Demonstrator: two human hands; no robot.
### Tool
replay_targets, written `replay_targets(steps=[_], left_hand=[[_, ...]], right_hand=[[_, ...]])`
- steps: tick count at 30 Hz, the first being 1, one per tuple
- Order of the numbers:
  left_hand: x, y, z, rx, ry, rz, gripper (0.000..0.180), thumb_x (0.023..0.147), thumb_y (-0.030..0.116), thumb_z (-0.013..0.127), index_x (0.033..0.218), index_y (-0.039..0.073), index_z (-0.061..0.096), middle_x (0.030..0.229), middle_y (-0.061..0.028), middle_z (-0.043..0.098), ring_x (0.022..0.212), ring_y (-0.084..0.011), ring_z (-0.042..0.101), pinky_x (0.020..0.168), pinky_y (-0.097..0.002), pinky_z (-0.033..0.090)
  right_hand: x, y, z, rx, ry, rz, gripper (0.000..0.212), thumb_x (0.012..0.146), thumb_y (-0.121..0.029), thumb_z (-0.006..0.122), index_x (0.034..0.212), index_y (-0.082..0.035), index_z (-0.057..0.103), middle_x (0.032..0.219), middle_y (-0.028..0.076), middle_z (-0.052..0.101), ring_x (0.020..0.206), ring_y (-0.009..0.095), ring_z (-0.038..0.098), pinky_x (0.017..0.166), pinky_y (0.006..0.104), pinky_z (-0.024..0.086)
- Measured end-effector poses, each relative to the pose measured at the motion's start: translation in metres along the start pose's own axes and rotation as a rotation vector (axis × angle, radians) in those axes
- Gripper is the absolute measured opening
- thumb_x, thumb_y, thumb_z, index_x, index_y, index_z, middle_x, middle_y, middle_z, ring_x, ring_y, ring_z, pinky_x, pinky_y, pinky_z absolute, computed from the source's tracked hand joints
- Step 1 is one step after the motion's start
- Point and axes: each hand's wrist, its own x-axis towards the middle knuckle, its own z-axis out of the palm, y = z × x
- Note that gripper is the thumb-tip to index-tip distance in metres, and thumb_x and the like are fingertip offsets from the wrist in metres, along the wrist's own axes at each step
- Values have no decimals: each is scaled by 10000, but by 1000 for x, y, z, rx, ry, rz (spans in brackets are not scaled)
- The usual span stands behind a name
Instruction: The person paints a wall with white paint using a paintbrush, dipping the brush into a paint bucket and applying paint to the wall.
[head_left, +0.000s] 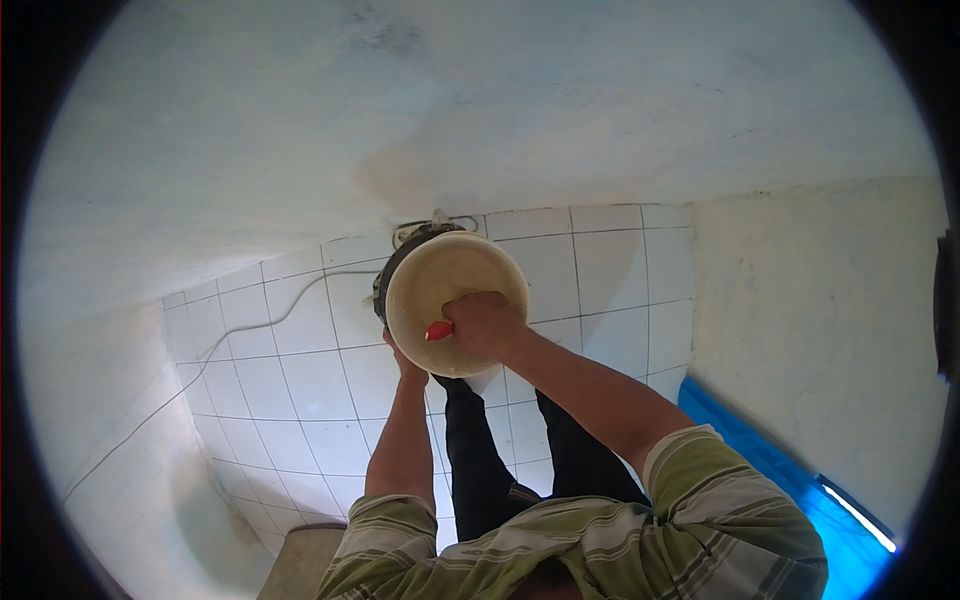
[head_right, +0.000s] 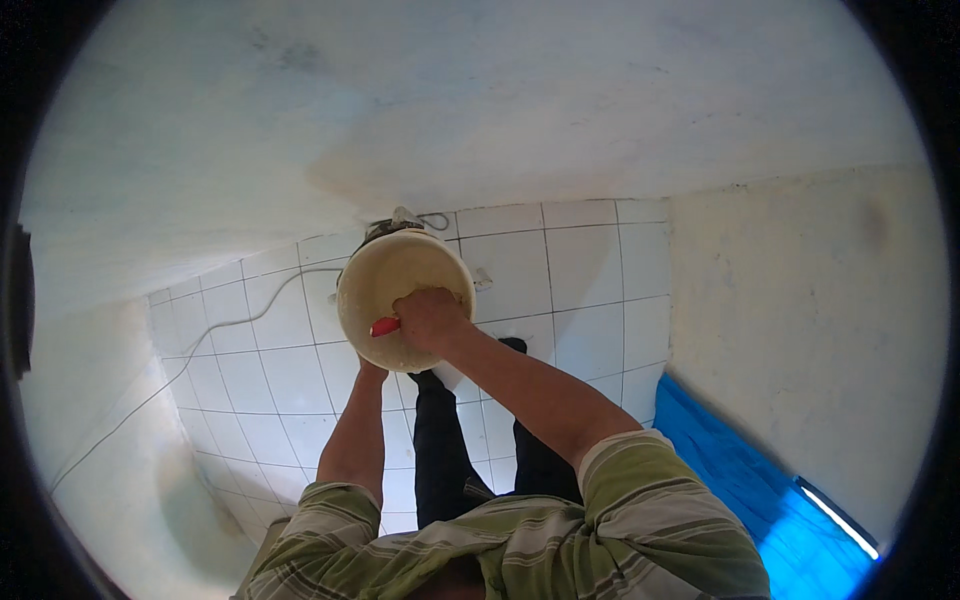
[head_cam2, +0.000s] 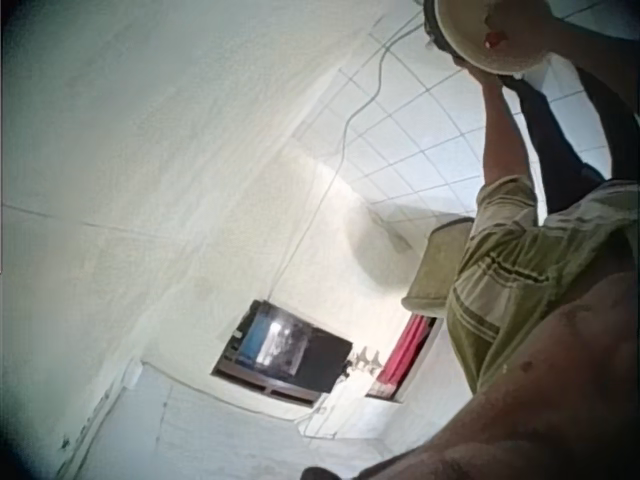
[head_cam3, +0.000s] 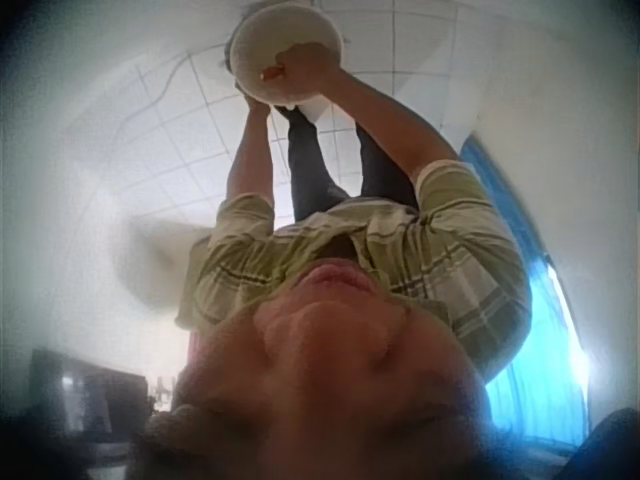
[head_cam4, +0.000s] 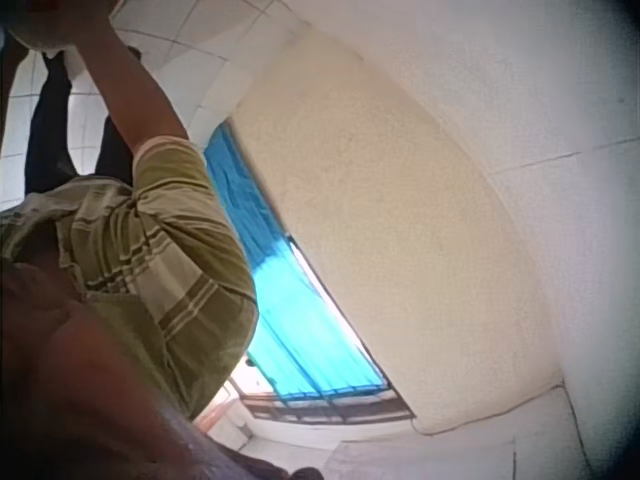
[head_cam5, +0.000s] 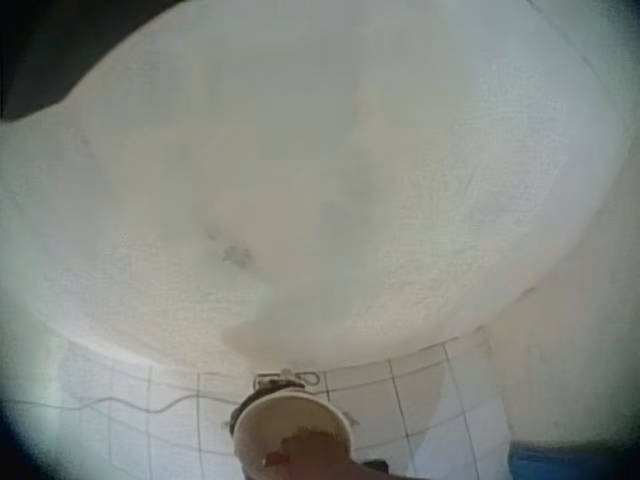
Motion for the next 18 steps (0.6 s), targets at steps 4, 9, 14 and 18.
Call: replay_targets(steps=[4, 9, 14, 18], left_hand=[[-21, -17, 22, -55, 55, 20, 696, 972, 437, 580, 1503, 153, 231, 1409, -152, 488, 1242, -296, 545, 1007, -415, 475], [-82, 11, 166, 127, 222, -123, 689, 1006, 479, 488, 1528, 135, 197, 1423, -233, 474, 1279, -397, 523, 1031, -453, 453], [-105, 33, 253, -38, 210, -370, 765, 1025, 540, 384, 1576, 98, 91, 1525, -288, 364, 1361, -459, 433, 1081, -475, 402], [-103, 29, 271, 3, 197, -370, 760, 1016, 546, 434, 1559, 160, 68, 1515, -189, 372, 1299, -365, 509, 1006, -471, 494]], right_hand=[[-24, 14, -12, -20, -19, -5, 197, 853, -264, 605, 927, -132, 732, 872, 102, 741, 862, 285, 729, 766, 421, 575], [-67, 86, -18, -29, 34, 122, 210, 869, -203, 574, 967, -121, 740, 922, 125, 744, 883, 294, 732, 792, 452, 577], [-99, 153, -25, -37, 54, 230, 260, 855, -259, 614, 1064, -176, 744, 955, 98, 746, 923, 278, 722, 826, 421, 566], [-110, 171, -40, -21, 76, 265, 279, 856, -267, 611, 1090, -180, 738, 987, 87, 747, 935, 287, 715, 839, 425, 561]])
